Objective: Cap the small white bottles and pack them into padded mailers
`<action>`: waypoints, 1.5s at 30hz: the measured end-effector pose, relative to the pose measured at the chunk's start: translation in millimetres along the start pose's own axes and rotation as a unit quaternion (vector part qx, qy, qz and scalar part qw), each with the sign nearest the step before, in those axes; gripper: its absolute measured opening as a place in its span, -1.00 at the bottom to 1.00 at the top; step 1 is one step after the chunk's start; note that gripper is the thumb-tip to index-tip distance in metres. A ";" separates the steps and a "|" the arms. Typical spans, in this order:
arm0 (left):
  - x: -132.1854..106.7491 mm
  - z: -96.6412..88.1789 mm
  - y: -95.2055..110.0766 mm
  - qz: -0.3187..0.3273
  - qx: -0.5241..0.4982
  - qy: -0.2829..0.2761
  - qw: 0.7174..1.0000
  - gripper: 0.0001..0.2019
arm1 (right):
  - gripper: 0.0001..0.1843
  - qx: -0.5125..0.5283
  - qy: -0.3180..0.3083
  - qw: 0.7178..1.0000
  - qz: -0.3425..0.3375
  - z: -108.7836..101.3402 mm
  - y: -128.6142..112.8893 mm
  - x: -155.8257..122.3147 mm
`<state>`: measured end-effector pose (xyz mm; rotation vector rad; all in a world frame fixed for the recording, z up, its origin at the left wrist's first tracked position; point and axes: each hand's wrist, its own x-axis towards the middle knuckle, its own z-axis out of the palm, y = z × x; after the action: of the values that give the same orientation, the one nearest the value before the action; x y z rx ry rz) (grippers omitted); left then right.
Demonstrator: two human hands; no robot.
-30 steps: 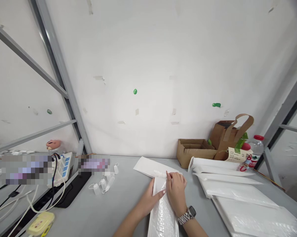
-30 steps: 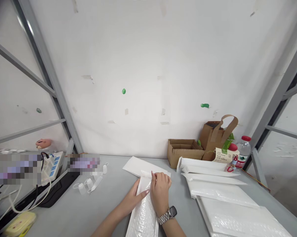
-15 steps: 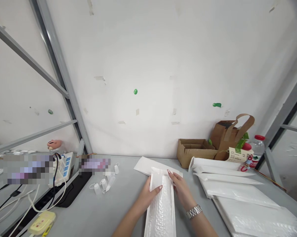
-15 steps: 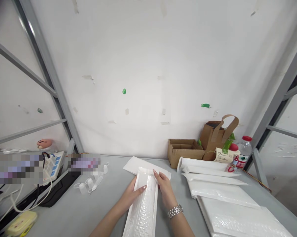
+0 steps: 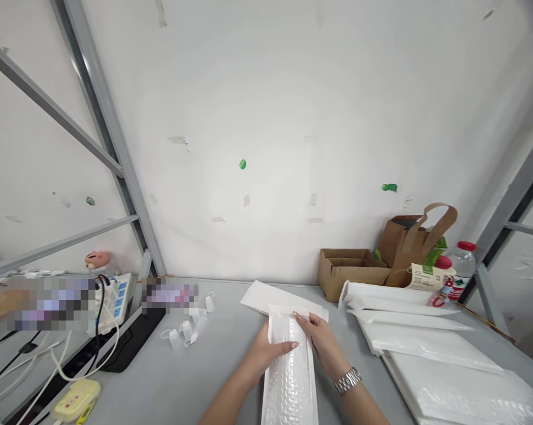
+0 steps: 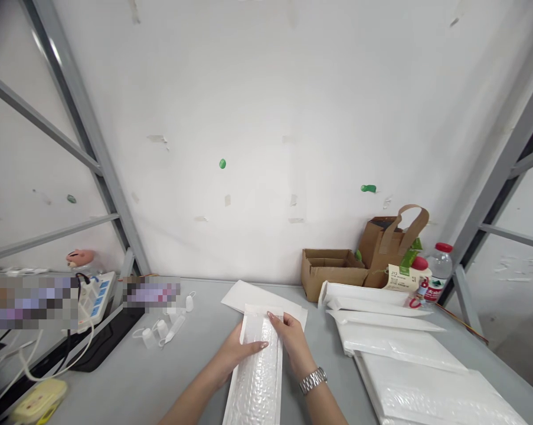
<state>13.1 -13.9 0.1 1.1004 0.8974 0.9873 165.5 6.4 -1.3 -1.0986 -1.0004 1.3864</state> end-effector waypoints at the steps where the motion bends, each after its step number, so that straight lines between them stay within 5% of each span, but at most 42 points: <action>1: -0.2 -0.1 0.0 0.002 -0.004 -0.004 1.000 -0.39 | -0.61 0.001 -0.002 1.000 0.001 0.2 0.0 -0.4; 45: 1.2 -3.3 0.2 -0.040 -0.072 0.057 0.995 -0.47 | -0.59 -0.020 -0.046 0.999 0.011 5.1 2.9 -3.1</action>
<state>10.4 -11.8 -0.5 0.8866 0.9407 1.0398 159.9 3.1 -2.6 -1.0850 -1.0892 1.4508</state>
